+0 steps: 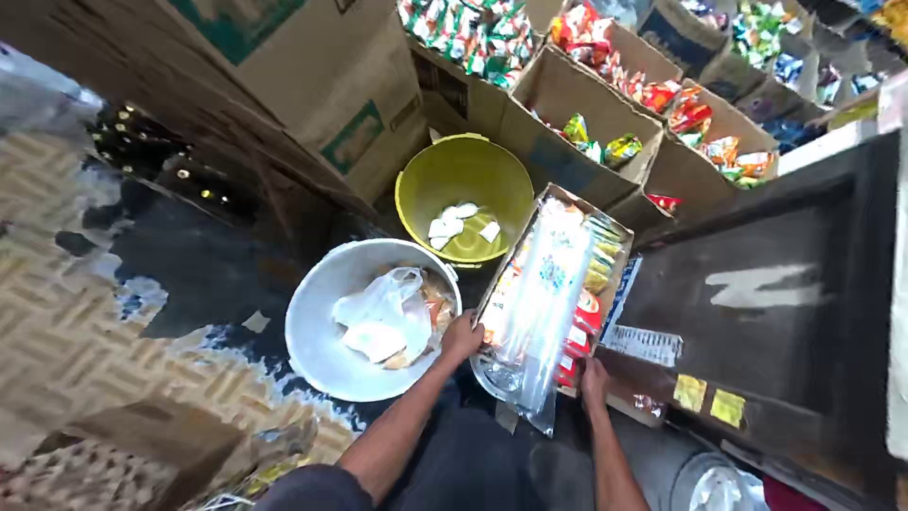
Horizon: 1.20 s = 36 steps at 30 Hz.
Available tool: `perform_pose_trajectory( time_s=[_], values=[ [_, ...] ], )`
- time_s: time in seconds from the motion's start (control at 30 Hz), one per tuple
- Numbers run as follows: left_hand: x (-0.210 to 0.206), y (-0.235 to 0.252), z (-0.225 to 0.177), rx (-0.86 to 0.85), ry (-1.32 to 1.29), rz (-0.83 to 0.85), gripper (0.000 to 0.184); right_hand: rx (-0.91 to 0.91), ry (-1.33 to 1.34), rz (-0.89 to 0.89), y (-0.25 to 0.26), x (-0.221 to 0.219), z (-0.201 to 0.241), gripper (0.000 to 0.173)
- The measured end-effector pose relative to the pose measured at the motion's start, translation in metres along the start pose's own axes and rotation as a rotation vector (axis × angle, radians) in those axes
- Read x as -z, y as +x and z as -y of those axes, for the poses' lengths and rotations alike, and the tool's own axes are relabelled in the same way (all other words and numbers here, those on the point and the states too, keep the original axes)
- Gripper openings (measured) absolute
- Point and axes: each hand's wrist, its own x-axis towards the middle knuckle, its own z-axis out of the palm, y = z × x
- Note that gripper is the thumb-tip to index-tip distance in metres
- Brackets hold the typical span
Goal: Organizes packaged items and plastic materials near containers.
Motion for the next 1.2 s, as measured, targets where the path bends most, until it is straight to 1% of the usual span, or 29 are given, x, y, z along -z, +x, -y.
perform_pose_trajectory(
  time_s=[0.07, 0.13, 0.23, 0.3, 0.33, 0.37, 0.43, 0.53, 0.6, 0.7, 0.77, 0.8, 0.83, 0.87, 0.93, 0.97, 1.0, 1.03, 1.07, 1.1, 1.13, 1.2],
  values=[
    [0.005, 0.010, -0.019, 0.017, 0.092, 0.012, 0.050, -0.046, -0.171, -0.006, 0.019, 0.000, 0.017, 0.041],
    [0.013, 0.024, -0.037, 0.011, 0.109, 0.012, 0.048, -0.081, -0.244, -0.015, 0.046, -0.005, 0.029, 0.042],
    [0.017, 0.047, -0.058, 0.004, 0.134, -0.003, 0.047, -0.092, -0.157, -0.018, 0.083, -0.012, 0.030, 0.033],
    [0.017, 0.061, -0.068, -0.008, 0.159, -0.011, 0.043, -0.064, -0.133, -0.009, 0.099, -0.012, 0.036, 0.034],
    [0.018, 0.064, -0.069, -0.023, 0.177, -0.012, 0.041, -0.055, -0.175, -0.010, 0.104, -0.011, 0.038, 0.037],
    [0.018, 0.065, -0.068, -0.042, 0.196, -0.014, 0.040, -0.051, -0.242, -0.016, 0.103, -0.010, 0.041, 0.040],
    [0.023, 0.064, -0.062, -0.090, 0.217, -0.011, 0.040, -0.053, -0.383, -0.048, 0.090, -0.009, 0.052, 0.040],
    [0.044, 0.069, -0.058, -0.167, 0.244, -0.037, 0.038, -0.076, -0.460, -0.076, 0.070, -0.019, 0.065, 0.041],
    [0.065, 0.076, -0.052, -0.196, 0.274, -0.027, 0.038, -0.067, -0.407, -0.085, 0.049, -0.034, 0.068, 0.038],
    [0.097, 0.092, -0.040, -0.245, 0.351, 0.000, 0.039, -0.186, -0.279, -0.037, 0.012, -0.061, 0.061, 0.034],
    [0.116, 0.108, -0.033, -0.285, 0.388, -0.028, 0.037, -0.267, -0.171, -0.019, -0.006, -0.082, 0.062, 0.031],
    [0.123, 0.115, -0.031, -0.289, 0.393, -0.039, 0.036, -0.276, -0.134, -0.014, -0.013, -0.090, 0.063, 0.033],
    [0.128, 0.120, -0.029, -0.282, 0.393, -0.039, 0.036, -0.277, -0.120, 0.010, -0.016, -0.094, 0.066, 0.037],
    [0.132, 0.126, -0.030, -0.273, 0.393, -0.034, 0.036, -0.279, -0.118, 0.062, -0.016, -0.093, 0.071, 0.037],
    [0.137, 0.133, -0.027, -0.273, 0.387, -0.024, 0.037, -0.248, -0.137, 0.161, -0.012, -0.088, 0.073, 0.032],
    [0.138, 0.135, -0.025, -0.287, 0.346, -0.013, 0.037, -0.244, -0.138, 0.196, -0.009, -0.084, 0.072, 0.031],
    [0.141, 0.138, -0.023, -0.291, 0.250, 0.015, 0.036, -0.248, -0.113, 0.211, -0.005, -0.079, 0.070, 0.030],
    [0.147, 0.139, -0.019, -0.266, 0.090, 0.061, 0.036, -0.263, -0.025, 0.201, -0.001, -0.074, 0.067, 0.028],
    [0.151, 0.140, -0.009, -0.210, -0.126, 0.096, 0.035, -0.283, 0.122, 0.167, 0.002, -0.069, 0.065, 0.026],
    [0.155, 0.139, 0.006, -0.113, -0.342, 0.103, 0.037, -0.288, 0.271, 0.113, 0.008, -0.061, 0.064, 0.027],
    [0.158, 0.136, 0.025, 0.011, -0.494, 0.083, 0.041, -0.291, 0.386, 0.047, 0.017, -0.052, 0.068, 0.030],
    [0.153, 0.127, 0.068, 0.271, -0.644, 0.017, 0.050, -0.275, 0.471, -0.086, 0.048, -0.030, 0.087, 0.036]
  ],
)
